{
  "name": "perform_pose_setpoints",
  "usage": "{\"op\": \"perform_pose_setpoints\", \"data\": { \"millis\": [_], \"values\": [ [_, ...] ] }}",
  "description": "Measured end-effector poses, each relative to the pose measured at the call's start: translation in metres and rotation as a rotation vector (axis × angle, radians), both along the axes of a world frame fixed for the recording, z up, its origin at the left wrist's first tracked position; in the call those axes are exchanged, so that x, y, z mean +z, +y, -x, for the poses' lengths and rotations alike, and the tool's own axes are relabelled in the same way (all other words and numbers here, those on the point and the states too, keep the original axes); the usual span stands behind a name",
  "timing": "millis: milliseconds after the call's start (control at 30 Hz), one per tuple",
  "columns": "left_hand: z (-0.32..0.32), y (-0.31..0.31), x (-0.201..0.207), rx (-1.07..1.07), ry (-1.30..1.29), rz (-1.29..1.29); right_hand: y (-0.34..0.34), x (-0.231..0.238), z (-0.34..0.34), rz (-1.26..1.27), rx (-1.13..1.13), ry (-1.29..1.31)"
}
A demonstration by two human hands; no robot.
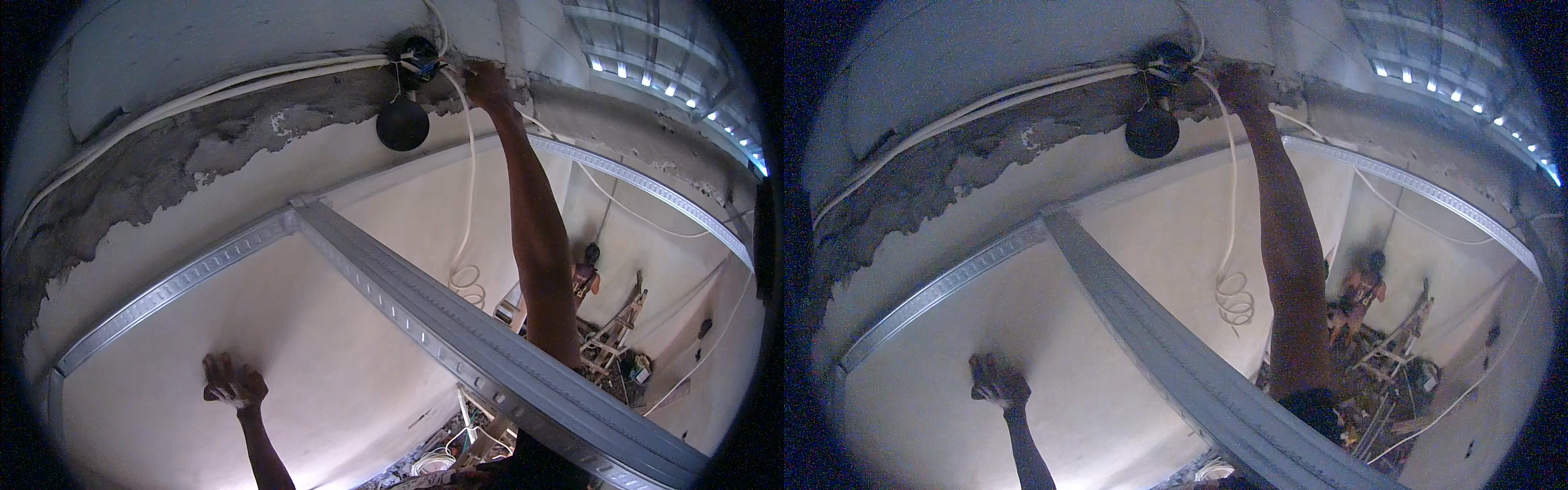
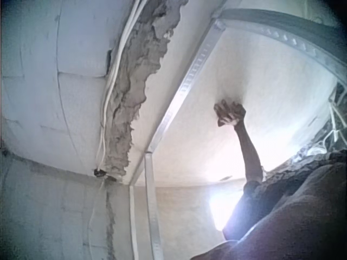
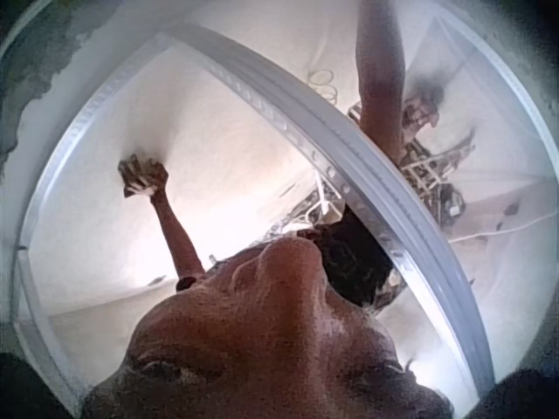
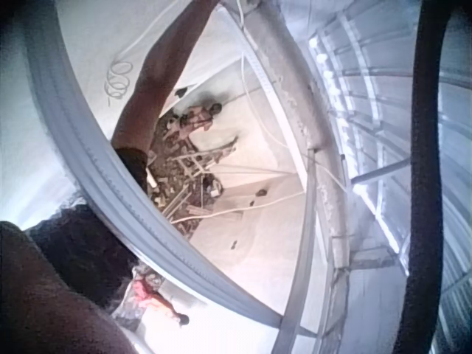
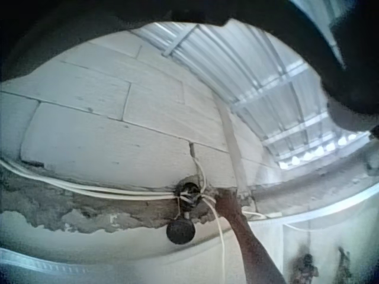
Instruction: The person installs a ceiling light fixture by connecting wires to the ceiling junction box and securing the fixture. The person uses both hands to manipulate the wires and fixture, ensuring proper alignment and connection.
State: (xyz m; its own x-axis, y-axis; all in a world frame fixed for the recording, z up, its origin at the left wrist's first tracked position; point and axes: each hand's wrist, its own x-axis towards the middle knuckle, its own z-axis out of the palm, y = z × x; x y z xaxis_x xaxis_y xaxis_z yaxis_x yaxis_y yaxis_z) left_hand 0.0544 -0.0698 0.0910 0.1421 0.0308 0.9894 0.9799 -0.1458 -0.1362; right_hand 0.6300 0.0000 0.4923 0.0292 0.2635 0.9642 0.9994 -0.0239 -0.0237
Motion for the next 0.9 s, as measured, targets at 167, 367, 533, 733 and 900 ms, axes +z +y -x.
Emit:
{"op": "perform_pose_setpoints", "data": {
  "millis": [167, 367, 533, 733, 900],
  "values": [
    [-0.003, 0.006, 0.002, -0.017, 0.058, -0.019, -0.050, 0.000, 0.030, -0.342, 0.301, 0.037],
    [0.000, -0.001, 0.001, 0.006, 0.007, 0.000, -0.042, 0.000, 0.058, -0.194, 0.325, -0.114],
    [0.001, 0.000, -0.001, 0.029, 0.006, 0.007, -0.059, 0.010, 0.071, -0.011, -0.042, -0.388],
    [0.002, -0.007, 0.003, 0.016, 0.013, -0.012, -0.057, 0.026, 0.087, 0.156, -0.185, -0.389],
    [-0.004, -0.003, 0.006, -0.014, 0.003, 0.014, -0.068, 0.027, 0.079, 0.304, -0.142, -0.405]
  ]
}}
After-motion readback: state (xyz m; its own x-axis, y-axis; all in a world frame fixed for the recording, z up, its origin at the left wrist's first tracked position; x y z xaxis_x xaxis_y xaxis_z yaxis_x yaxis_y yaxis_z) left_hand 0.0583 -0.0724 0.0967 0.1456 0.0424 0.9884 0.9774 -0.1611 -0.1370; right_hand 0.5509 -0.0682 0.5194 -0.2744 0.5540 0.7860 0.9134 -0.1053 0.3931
